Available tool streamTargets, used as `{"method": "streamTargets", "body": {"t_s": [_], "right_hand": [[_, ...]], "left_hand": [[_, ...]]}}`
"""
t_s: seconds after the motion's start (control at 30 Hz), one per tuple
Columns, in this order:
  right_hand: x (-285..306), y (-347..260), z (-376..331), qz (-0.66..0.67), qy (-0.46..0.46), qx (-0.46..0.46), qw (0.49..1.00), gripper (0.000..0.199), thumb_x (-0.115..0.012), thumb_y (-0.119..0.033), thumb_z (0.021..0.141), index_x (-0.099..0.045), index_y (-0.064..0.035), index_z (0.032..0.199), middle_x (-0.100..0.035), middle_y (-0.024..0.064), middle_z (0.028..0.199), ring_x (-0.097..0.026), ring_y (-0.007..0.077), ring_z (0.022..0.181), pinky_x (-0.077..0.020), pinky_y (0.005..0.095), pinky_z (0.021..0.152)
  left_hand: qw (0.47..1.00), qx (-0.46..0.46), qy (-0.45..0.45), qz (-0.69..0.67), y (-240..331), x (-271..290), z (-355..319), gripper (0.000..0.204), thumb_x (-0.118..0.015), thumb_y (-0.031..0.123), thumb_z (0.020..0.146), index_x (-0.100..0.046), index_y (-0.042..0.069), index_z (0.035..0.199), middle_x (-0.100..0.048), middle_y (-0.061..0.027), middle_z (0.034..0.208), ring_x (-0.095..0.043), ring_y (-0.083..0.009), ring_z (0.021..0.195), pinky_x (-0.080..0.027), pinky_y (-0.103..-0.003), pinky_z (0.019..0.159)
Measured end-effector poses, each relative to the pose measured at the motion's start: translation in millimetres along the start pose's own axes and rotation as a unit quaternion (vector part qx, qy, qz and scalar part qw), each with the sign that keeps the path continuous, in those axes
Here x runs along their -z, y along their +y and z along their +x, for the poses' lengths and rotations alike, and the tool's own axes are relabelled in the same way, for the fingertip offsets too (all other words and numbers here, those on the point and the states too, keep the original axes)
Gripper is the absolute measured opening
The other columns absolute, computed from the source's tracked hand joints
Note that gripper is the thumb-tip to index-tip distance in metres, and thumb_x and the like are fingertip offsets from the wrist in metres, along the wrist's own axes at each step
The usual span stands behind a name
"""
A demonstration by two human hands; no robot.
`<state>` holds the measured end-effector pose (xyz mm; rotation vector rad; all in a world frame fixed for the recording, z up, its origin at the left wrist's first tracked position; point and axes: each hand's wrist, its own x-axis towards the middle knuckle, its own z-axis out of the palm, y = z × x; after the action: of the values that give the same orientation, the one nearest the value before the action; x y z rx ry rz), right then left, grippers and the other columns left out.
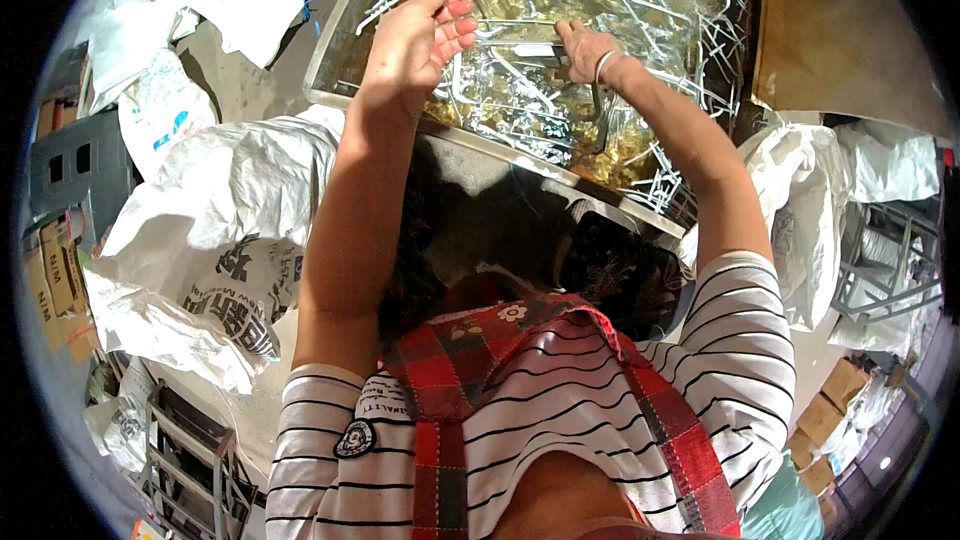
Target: The person picks up metal frames from a vat of liquid by hand, shakes them, and places them into white bags.
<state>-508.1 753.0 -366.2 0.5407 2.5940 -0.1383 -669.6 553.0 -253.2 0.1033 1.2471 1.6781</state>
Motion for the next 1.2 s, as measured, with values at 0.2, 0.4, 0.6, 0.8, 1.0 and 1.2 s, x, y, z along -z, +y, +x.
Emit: {"method": "streamTargets", "body": {"t_s": [0.2,0.4,0.6,0.8,1.0,1.2], "right_hand": [[-21.1,-10.2,26.8,0.0,-0.023,-0.061,0.998,0.08,-0.072,-0.026,0.062,-0.031,-0.0132,0.13,-0.043,0.0201,0.125,-0.056,0.0281,0.101,-0.0472,0.0375,0.081],[-72.9,-3.3,41.1,-0.033,0.073,-0.054,0.995,0.026,-0.057,-0.014,0.075,-0.059,-0.0124,0.101,-0.064,0.0117,0.094,-0.062,0.0275,0.089,-0.0488,0.0379,0.074],[-65.5,14.8,24.5,0.085,-0.025,-0.018,0.996,0.023,-0.055,-0.011,0.073,-0.061,-0.0097,0.094,-0.063,0.0164,0.09,-0.062,0.0311,0.085,-0.0492,0.0383,0.071],[-12.3,48.2,-22.6,0.129,0.064,0.007,0.99,0.021,-0.062,-0.012,0.063,-0.059,-0.002,0.081,-0.06,0.0186,0.07,-0.059,0.0357,0.069,-0.0465,0.0403,0.061],[42.2,69.1,-74.2,0.308,0.097,-0.122,0.939,0.017,-0.061,-0.009,0.066,-0.061,0.0021,0.08,-0.061,0.0126,0.06,-0.062,0.0192,0.053,-0.0497,0.0327,0.051],[74.9,74.6,-104.6,0.473,0.178,-0.101,0.857,0.021,-0.065,-0.012,0.064,-0.061,0.0038,0.077,-0.063,0.0099,0.062,-0.06,0.0155,0.054,-0.0483,0.0291,0.054]], "left_hand": [[1.0,-0.011,-0.004,0.003,0.4,3.8,3.1,0.027,-0.053,0.021,0.086,-0.056,-0.002,0.1,-0.058,-0.004,0.083,-0.057,-0.0129,0.069,-0.05,-0.025,0.063],[0.999,-0.038,-0.026,0.004,1.7,5.2,-2.9,0.028,-0.052,0.021,0.087,-0.056,-0.003,0.101,-0.058,-0.0045,0.084,-0.057,-0.013,0.07,-0.049,-0.026,0.066],[0.999,-0.034,-0.017,0.019,-0.4,5.6,-3.1,0.028,-0.05,0.02,0.088,-0.055,-0.003,0.102,-0.058,-0.0054,0.085,-0.057,-0.0128,0.07,-0.049,-0.026,0.066],[0.992,0.072,0.099,-0.037,-29.1,-2.9,7.4,0.028,-0.047,0.017,0.088,-0.044,-0.002,0.108,-0.048,-0.0131,0.096,-0.051,-0.0246,0.085,-0.05,-0.039,0.077],[0.962,0.198,0.188,-0.007,-72.6,-13.7,23.8,0.062,-0.05,0.038,0.086,-0.029,-0.005,0.125,-0.037,-0.0198,0.114,-0.041,-0.0298,0.102,-0.042,-0.042,0.084],[0.979,0.189,-0.04,-0.067,-102.5,-38.7,24.9,0.082,-0.039,0.068,0.077,-0.034,0.002,0.127,-0.043,-0.0189,0.123,-0.038,-0.0279,0.118,-0.031,-0.038,0.1]]}}
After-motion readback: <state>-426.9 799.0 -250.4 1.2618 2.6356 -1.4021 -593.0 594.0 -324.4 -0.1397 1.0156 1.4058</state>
